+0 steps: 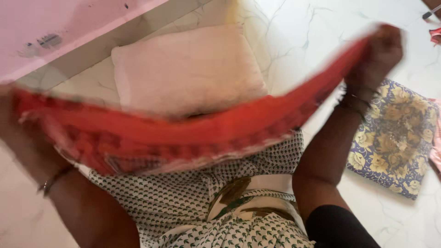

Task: The person sits on the floor and stuffs pillows into pillowcases. They insert a white pillow into a pink patterned case, then remove a red patterned cover from another pillow and place a red patterned cloth over it.

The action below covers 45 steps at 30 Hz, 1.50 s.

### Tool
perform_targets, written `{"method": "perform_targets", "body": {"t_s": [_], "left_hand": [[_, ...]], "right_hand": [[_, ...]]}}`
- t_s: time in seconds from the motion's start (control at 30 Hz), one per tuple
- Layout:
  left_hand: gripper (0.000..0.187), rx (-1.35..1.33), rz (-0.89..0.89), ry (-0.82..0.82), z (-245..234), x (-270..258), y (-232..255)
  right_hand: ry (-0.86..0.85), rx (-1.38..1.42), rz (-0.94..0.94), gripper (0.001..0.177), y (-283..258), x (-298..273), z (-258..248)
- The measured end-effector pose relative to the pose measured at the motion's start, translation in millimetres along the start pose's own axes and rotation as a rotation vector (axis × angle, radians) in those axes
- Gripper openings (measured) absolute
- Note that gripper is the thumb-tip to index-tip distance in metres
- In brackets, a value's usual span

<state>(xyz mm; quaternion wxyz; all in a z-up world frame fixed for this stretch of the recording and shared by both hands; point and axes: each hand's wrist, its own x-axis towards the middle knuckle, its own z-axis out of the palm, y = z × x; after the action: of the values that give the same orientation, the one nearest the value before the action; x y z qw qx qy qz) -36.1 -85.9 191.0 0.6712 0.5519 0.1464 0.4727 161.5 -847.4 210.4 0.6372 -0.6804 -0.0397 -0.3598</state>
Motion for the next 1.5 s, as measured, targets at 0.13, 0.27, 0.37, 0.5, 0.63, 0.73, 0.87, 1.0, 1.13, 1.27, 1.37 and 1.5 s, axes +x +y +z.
{"method": "perform_targets", "body": {"t_s": [0.13,0.27,0.37,0.5,0.63,0.73,0.87,1.0,1.13,1.27,1.37,1.5], "left_hand": [[0.024,-0.048,0.137,-0.008,55.9,-1.5,7.3],[0.028,0.600,0.529,0.049,98.1,-46.9,35.6],[0.021,0.682,0.791,-0.139,122.8,-115.2,30.3],[0.017,0.568,0.360,-0.394,145.2,-193.6,2.4],[0.023,0.296,-0.118,-0.501,147.9,-249.0,-27.6],[0.022,0.272,-0.165,-0.561,141.4,-272.4,-40.3],[0.022,0.143,-0.238,-0.593,133.2,-280.0,-51.7],[0.027,0.077,-0.334,-0.576,130.1,-281.5,-60.2],[0.038,0.151,-0.391,-0.598,128.0,-283.0,-60.4],[0.032,-0.031,-0.583,-0.547,135.1,-270.2,-61.8],[0.039,0.111,-0.798,-0.443,140.1,-241.6,-73.0],[0.056,0.096,-1.002,-0.492,145.4,-206.4,-101.0]], "right_hand": [[0.221,-0.210,-0.258,0.027,-15.6,2.9,77.5],[0.217,-0.277,-0.280,0.019,-59.8,-46.1,122.3],[0.000,-0.293,-0.185,0.010,-77.3,-125.7,163.8],[-0.358,-0.185,-0.058,0.010,-91.9,-227.1,197.1],[-0.520,-0.091,-0.038,0.012,-94.3,-280.2,211.3],[-0.625,0.081,0.025,0.016,-89.8,-301.7,209.6],[-0.666,-0.016,0.006,0.018,-80.5,-315.2,206.4],[-0.716,-0.087,-0.004,0.029,-79.7,-318.7,202.8],[-0.682,-0.171,-0.227,0.031,-82.7,-313.3,204.6],[-0.749,-0.134,-0.201,0.019,-89.9,-303.9,204.1],[-0.827,-0.060,-0.185,0.021,-105.1,-295.8,195.1],[-0.920,0.055,-0.217,0.021,-138.3,-280.5,178.0]]}}
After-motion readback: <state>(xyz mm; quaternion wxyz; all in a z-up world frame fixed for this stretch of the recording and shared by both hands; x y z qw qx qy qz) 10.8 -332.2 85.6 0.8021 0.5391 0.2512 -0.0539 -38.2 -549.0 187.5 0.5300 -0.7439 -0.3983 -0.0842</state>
